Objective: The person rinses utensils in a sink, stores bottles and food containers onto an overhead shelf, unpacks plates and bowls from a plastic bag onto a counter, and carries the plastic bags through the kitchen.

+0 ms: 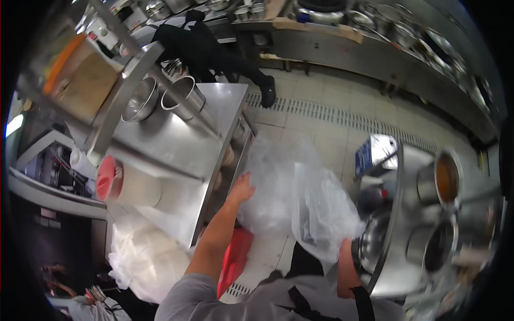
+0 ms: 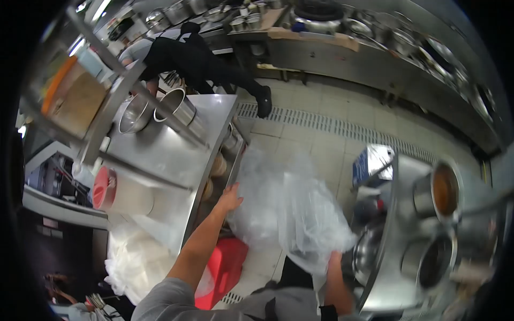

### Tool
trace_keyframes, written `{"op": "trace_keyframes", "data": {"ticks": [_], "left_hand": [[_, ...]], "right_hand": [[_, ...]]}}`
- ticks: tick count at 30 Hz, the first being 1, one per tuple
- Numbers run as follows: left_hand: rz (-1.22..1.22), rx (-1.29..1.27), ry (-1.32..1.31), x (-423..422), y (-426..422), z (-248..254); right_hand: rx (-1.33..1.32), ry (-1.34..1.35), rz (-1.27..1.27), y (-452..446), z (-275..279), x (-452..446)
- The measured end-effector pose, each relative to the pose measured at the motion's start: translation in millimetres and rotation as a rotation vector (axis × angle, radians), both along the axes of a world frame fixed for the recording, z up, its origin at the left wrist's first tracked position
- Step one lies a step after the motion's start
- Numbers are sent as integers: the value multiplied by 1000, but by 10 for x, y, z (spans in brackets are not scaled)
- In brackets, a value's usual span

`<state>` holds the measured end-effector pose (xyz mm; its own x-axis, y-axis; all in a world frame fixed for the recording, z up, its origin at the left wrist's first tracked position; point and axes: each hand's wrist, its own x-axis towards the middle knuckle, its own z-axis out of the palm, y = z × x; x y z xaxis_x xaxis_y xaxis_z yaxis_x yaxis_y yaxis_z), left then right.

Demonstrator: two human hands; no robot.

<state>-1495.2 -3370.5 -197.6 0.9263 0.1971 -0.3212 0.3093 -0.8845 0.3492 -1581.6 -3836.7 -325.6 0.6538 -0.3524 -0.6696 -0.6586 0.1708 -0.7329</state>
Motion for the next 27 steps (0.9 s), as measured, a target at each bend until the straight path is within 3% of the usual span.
{"op": "trace_keyframes", "data": {"ticks": [7,9,13,14,15,17,19,21,23,24,26,27], "left_hand": [[161,81,-25,1926,234,-1124],[391,40,-118,2369,157,-1269],[362,60,119,2719,313,-2056],[213,-28,197,2668,275,-2166],[63,-113,265,2659,237,-2163],[246,-425,-3,2297,-160,-1747],[621,-797,185,1827,-404,-1535],[558,-639,340,1391,-632,-1068],[469,-238,70,890,-886,-709],[462,-247,66,771,-983,-567],[190,-82,504,492,-1126,-287],[187,-78,485,506,-1121,-165]], "right_hand": [[-40,152,78,-217,-710,1245],[-59,198,64,-372,-819,1326],[-107,267,36,-753,-861,1369],[-117,273,35,-824,-821,1392],[-122,277,29,-876,-790,1425],[-127,256,26,-953,-674,1544],[-119,211,14,-963,-543,1664],[-106,132,-4,-901,-415,1853],[-75,8,-30,-766,-266,2131],[-41,-64,-61,-705,-135,2283],[93,-199,-148,-402,381,2697],[114,-219,-153,-351,431,2862]]}}
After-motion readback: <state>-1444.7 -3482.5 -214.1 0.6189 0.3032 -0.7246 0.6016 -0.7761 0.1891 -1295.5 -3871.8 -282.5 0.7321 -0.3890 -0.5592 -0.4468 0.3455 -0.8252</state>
